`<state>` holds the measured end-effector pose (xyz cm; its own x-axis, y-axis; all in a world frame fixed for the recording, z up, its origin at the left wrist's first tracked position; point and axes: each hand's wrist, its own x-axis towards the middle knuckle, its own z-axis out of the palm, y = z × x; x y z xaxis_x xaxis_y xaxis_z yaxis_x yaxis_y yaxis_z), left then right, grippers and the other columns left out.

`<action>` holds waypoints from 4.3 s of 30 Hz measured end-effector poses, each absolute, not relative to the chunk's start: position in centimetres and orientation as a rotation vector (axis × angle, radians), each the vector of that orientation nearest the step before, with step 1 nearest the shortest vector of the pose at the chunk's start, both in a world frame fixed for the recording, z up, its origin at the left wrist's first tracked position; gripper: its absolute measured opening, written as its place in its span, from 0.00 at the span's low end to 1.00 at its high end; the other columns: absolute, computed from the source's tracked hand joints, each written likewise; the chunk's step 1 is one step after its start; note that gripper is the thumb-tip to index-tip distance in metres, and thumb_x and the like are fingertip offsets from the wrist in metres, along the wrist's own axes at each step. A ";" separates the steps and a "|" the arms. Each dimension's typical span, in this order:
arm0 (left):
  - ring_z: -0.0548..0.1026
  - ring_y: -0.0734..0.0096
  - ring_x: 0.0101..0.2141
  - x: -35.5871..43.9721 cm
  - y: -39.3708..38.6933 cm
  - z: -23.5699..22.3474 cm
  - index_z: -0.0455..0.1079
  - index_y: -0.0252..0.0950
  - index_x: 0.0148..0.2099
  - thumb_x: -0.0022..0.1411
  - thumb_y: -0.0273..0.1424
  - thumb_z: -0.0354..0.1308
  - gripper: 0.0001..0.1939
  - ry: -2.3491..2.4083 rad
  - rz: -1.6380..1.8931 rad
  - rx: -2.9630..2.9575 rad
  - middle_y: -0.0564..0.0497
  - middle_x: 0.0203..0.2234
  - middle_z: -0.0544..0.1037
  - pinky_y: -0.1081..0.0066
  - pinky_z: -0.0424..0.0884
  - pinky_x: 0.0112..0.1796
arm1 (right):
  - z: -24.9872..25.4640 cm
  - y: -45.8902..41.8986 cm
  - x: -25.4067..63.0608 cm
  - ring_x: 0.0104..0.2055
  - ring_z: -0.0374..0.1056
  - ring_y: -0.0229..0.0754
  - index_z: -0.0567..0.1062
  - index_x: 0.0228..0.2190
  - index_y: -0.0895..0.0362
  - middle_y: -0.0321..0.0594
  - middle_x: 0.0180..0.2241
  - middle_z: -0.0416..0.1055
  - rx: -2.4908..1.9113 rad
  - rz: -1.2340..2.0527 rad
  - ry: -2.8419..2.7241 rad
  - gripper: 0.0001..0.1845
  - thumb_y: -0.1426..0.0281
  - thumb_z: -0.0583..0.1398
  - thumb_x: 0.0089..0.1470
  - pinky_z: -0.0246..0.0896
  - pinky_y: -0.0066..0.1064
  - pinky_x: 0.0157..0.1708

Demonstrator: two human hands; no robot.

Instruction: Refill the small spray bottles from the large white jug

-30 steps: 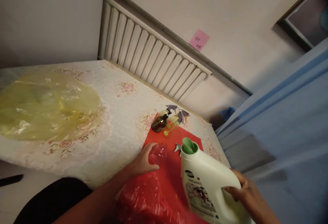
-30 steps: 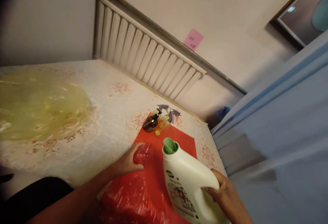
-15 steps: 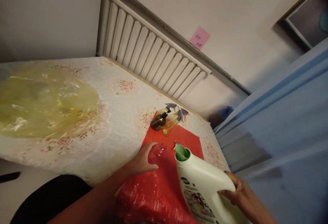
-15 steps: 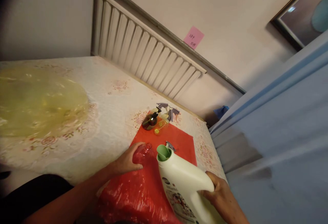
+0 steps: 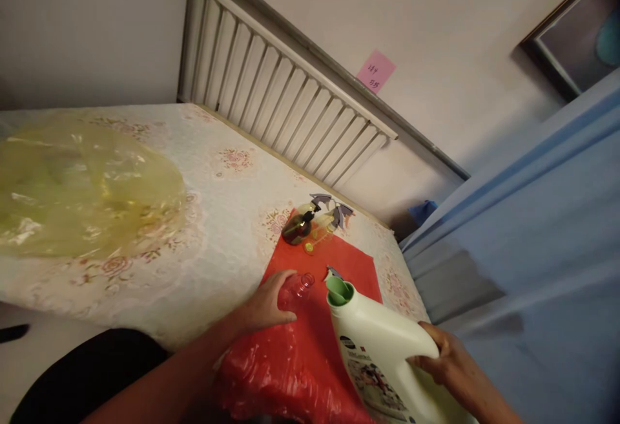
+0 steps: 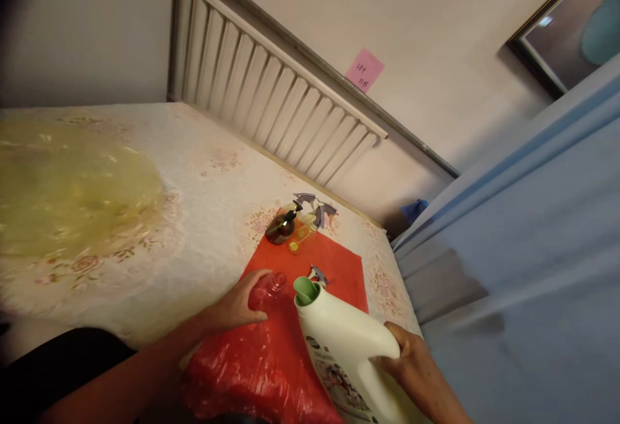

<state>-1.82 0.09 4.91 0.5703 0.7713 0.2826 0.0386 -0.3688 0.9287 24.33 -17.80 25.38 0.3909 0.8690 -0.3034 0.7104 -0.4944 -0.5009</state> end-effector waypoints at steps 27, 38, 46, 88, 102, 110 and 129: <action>0.62 0.51 0.59 -2.3 -0.1 5.0 0.55 0.36 0.61 0.42 0.26 0.65 0.43 0.660 0.770 1.866 0.41 0.58 0.64 0.55 0.58 0.59 | 24.8 -17.3 25.0 0.26 0.65 0.39 0.69 0.26 0.57 0.33 0.24 0.70 -2.378 0.817 -1.465 0.10 0.65 0.62 0.41 0.54 0.25 0.24; 0.62 0.51 0.59 -2.4 -0.1 4.9 0.55 0.39 0.61 0.42 0.27 0.66 0.44 0.639 0.789 1.862 0.43 0.58 0.64 0.54 0.57 0.59 | 25.2 -16.8 24.7 0.28 0.68 0.40 0.72 0.28 0.58 0.34 0.25 0.73 -2.406 0.797 -1.507 0.11 0.64 0.62 0.41 0.57 0.25 0.25; 0.63 0.51 0.58 -2.4 0.0 4.5 0.55 0.40 0.62 0.42 0.27 0.65 0.44 0.614 0.815 1.857 0.44 0.58 0.65 0.54 0.58 0.59 | 25.2 -16.5 24.9 0.28 0.68 0.41 0.73 0.26 0.57 0.35 0.25 0.73 -2.423 0.756 -1.530 0.10 0.63 0.62 0.40 0.58 0.25 0.24; 0.63 0.54 0.58 -2.3 0.1 4.0 0.54 0.39 0.62 0.42 0.29 0.66 0.44 0.632 0.789 1.915 0.43 0.58 0.64 0.57 0.58 0.59 | 26.1 -14.9 25.0 0.30 0.71 0.42 0.74 0.29 0.58 0.37 0.28 0.76 -2.460 0.768 -1.687 0.11 0.64 0.62 0.43 0.60 0.25 0.26; 0.62 0.54 0.59 -2.4 0.0 4.0 0.53 0.39 0.62 0.42 0.28 0.66 0.44 0.631 0.800 1.925 0.43 0.59 0.63 0.57 0.57 0.60 | 26.1 -14.6 25.2 0.31 0.71 0.43 0.73 0.29 0.58 0.37 0.28 0.77 -2.481 0.769 -1.695 0.11 0.64 0.63 0.43 0.60 0.26 0.26; 0.61 0.55 0.59 -2.3 0.0 4.0 0.53 0.38 0.62 0.43 0.28 0.66 0.44 0.619 0.799 1.929 0.42 0.59 0.63 0.58 0.57 0.60 | 26.7 -14.5 24.5 0.31 0.70 0.43 0.73 0.28 0.58 0.37 0.28 0.76 -2.510 0.744 -1.705 0.11 0.64 0.62 0.42 0.61 0.27 0.28; 0.62 0.55 0.59 -2.3 0.1 3.8 0.53 0.39 0.62 0.43 0.29 0.66 0.44 0.616 0.799 1.927 0.43 0.59 0.63 0.58 0.57 0.60 | 26.8 -14.5 24.7 0.31 0.71 0.43 0.73 0.29 0.58 0.37 0.29 0.77 -2.500 0.775 -1.700 0.11 0.64 0.63 0.43 0.61 0.26 0.27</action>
